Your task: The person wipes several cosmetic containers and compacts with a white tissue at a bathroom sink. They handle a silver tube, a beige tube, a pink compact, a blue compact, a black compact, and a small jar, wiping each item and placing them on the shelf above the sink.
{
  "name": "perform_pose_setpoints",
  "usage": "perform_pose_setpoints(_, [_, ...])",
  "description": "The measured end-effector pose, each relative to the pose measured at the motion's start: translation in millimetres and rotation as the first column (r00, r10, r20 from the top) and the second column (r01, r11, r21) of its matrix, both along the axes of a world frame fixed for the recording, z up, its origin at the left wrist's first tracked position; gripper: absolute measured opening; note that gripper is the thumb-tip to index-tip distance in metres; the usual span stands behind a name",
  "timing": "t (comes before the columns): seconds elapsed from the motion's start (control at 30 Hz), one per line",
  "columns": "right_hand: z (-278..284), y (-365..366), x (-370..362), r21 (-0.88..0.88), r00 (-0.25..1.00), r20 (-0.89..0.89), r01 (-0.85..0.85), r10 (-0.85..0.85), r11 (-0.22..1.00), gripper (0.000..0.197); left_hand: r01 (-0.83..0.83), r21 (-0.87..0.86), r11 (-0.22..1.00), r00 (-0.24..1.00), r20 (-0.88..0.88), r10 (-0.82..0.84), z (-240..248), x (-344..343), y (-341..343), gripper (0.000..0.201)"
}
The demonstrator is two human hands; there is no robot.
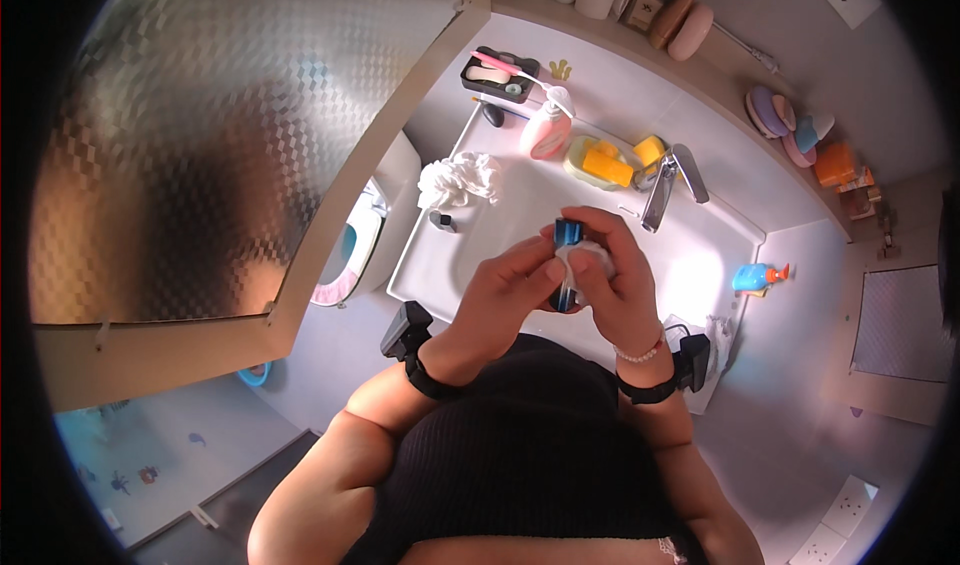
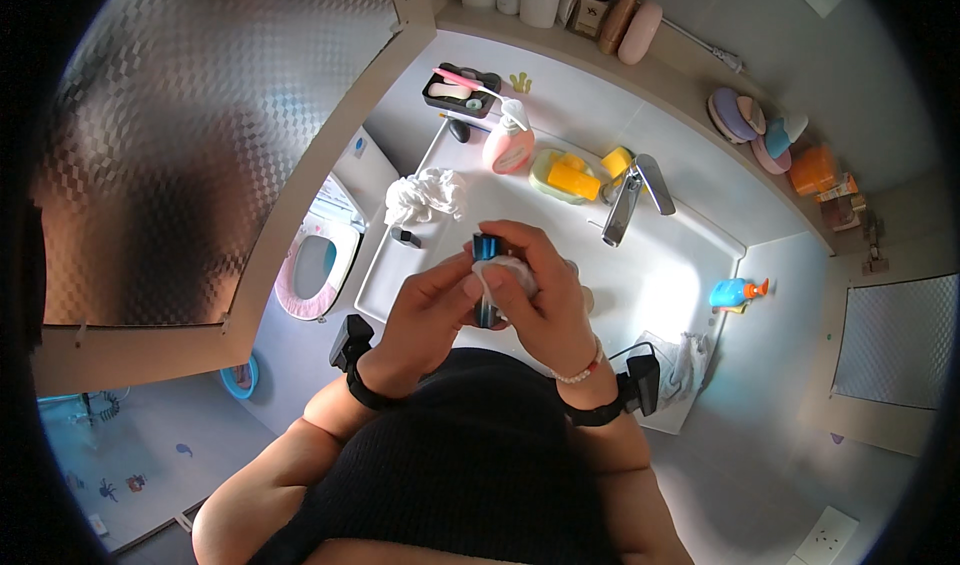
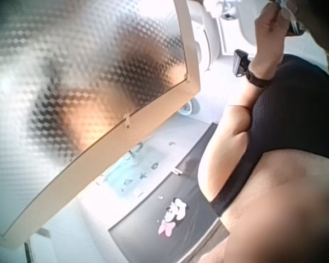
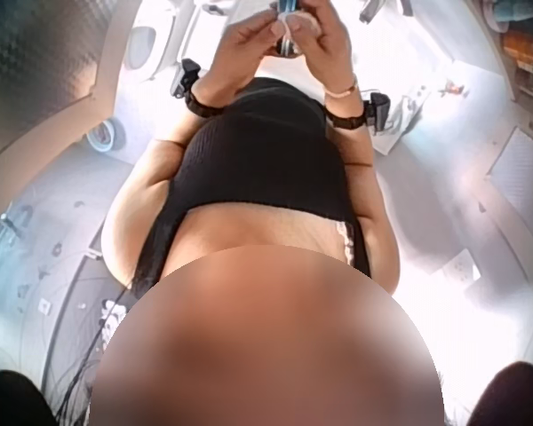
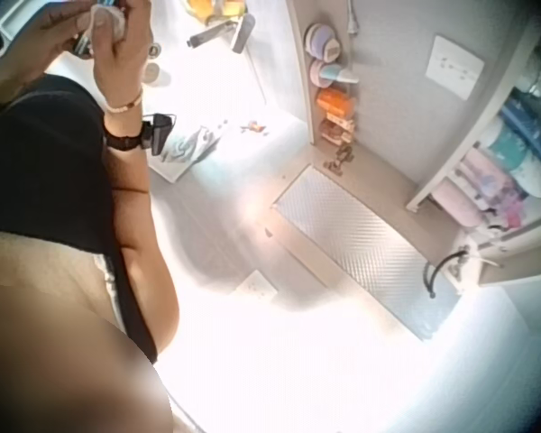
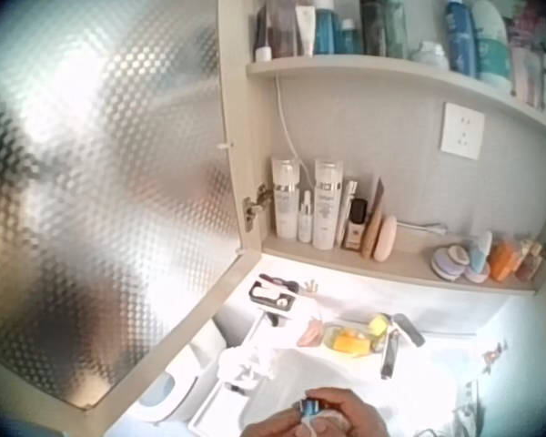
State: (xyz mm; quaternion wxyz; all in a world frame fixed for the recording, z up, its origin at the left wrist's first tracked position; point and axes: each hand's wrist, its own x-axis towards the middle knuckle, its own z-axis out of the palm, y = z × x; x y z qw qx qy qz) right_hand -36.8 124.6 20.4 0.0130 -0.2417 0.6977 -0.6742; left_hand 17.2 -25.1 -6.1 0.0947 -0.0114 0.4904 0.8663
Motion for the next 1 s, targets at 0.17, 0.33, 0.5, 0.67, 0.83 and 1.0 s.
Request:
perform_pose_setpoints(0.17, [0,6,-4,0.019,0.979,0.180,0.093,-0.095,0.995,0.023,0.087,0.011,0.996,0.996,0.001,-0.087,3,2,2,0.039])
perform_pose_setpoints(0.33, [-6,10,-8,-0.355,0.851,0.497,0.024,0.167,0.935,0.028,0.040,0.073,0.997,0.999,0.026,-0.042,4,0,0,0.043])
perform_pose_setpoints(0.5, [-9,13,-9,-0.046,0.994,0.067,-0.084,0.087,0.995,0.042,-0.096,0.105,0.990,0.995,0.035,0.093,2,-1,0,0.041])
perform_pose_setpoints(0.67, [-7,16,-5,0.054,0.996,0.086,-0.031,0.026,0.998,0.031,0.068,0.031,0.997,0.997,0.035,-0.070,3,0,-5,0.037])
perform_pose_setpoints(0.83, [-8,16,-9,0.144,0.972,0.189,0.114,-0.141,0.983,0.029,0.177,0.009,0.984,0.984,0.032,-0.177,6,3,-4,0.047])
perform_pose_setpoints(1.0, [-5,17,-8,-0.250,0.884,0.457,0.022,0.098,0.968,0.028,0.065,0.023,0.998,0.998,-0.004,-0.065,5,1,-2,0.047])
